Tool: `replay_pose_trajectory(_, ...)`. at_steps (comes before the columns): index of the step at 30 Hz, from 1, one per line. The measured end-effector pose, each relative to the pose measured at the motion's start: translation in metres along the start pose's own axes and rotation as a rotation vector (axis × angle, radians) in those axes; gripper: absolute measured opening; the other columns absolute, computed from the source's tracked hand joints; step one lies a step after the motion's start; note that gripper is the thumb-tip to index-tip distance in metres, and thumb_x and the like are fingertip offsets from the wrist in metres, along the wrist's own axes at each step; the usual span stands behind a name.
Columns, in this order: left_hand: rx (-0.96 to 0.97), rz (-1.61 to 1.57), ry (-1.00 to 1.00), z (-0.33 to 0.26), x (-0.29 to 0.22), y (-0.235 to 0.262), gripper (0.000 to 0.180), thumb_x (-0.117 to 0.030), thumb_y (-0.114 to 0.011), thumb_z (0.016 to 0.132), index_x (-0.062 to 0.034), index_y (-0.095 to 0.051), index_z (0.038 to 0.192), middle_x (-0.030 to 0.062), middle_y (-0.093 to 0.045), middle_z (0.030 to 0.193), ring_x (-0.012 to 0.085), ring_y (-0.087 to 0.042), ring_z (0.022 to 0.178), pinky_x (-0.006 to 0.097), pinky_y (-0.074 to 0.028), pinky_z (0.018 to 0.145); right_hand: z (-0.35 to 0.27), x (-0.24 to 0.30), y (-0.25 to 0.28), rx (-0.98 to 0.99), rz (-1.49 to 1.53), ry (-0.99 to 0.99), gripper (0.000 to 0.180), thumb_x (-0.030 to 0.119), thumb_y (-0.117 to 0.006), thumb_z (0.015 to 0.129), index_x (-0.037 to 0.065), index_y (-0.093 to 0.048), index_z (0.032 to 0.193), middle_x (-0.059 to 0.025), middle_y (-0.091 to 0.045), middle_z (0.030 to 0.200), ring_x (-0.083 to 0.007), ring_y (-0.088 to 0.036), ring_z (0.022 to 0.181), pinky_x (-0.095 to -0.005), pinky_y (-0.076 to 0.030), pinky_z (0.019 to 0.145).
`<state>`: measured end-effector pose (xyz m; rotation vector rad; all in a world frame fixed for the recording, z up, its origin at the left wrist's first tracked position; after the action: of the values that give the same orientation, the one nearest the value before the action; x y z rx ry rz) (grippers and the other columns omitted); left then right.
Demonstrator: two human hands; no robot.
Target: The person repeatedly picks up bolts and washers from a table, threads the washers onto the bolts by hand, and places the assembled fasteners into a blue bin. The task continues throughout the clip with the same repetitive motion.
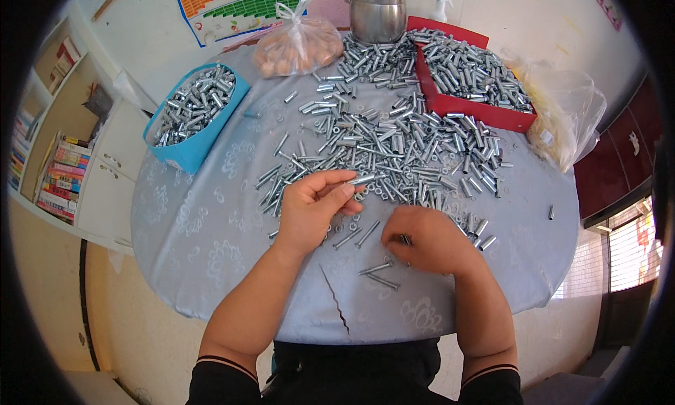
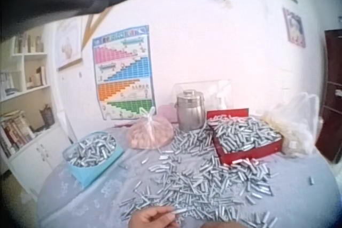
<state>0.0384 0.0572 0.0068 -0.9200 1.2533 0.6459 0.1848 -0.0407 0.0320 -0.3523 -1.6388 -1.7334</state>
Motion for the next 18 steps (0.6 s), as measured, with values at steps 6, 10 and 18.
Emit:
replay_pose_trajectory(6,0.050,0.017,0.037,-0.002,0.002,-0.007,0.023,-0.002,-0.060,0.092,0.0036,-0.063,0.113,0.0143,-0.071,0.098,0.0171,-0.070,0.075,0.028,-0.058,0.068,-0.005,-0.045,0.021,-0.531,0.577,-0.360,0.011,0.001,-0.070,0.082,0.002,-0.066,0.092,-0.0039,-0.067,0.090,-0.0114,-0.063,0.079,-0.0250,-0.050,0.070)
replay_pose_trajectory(10,0.091,0.054,0.057,-0.006,0.002,-0.013,0.022,-0.001,-0.061,0.091,0.0037,-0.063,0.113,0.0144,-0.071,0.097,0.0181,-0.070,0.076,0.028,-0.059,0.068,-0.003,-0.045,0.018,-0.594,0.821,-0.350,0.011,-0.002,-0.068,0.085,-0.001,-0.064,0.095,-0.0049,-0.068,0.093,-0.0106,-0.064,0.082,-0.0249,-0.052,0.074)
replay_pose_trajectory(18,0.099,0.038,0.050,-0.006,0.000,-0.016,0.022,-0.001,-0.061,0.091,0.0037,-0.063,0.112,0.0147,-0.071,0.096,0.0183,-0.070,0.077,0.028,-0.059,0.068,-0.002,-0.041,0.013,-0.519,0.865,-0.346,0.013,-0.003,-0.069,0.083,-0.001,-0.065,0.096,-0.0055,-0.068,0.095,-0.0102,-0.064,0.081,-0.0245,-0.052,0.074)
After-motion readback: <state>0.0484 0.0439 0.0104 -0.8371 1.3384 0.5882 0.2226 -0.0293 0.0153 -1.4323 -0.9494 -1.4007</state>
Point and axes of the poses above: each hand's wrist, its own z-axis towards the middle knuckle, its own y-axis out of the back of the hand, x = y × z, the point moved 7 cm from there along z, towards the middle knuckle
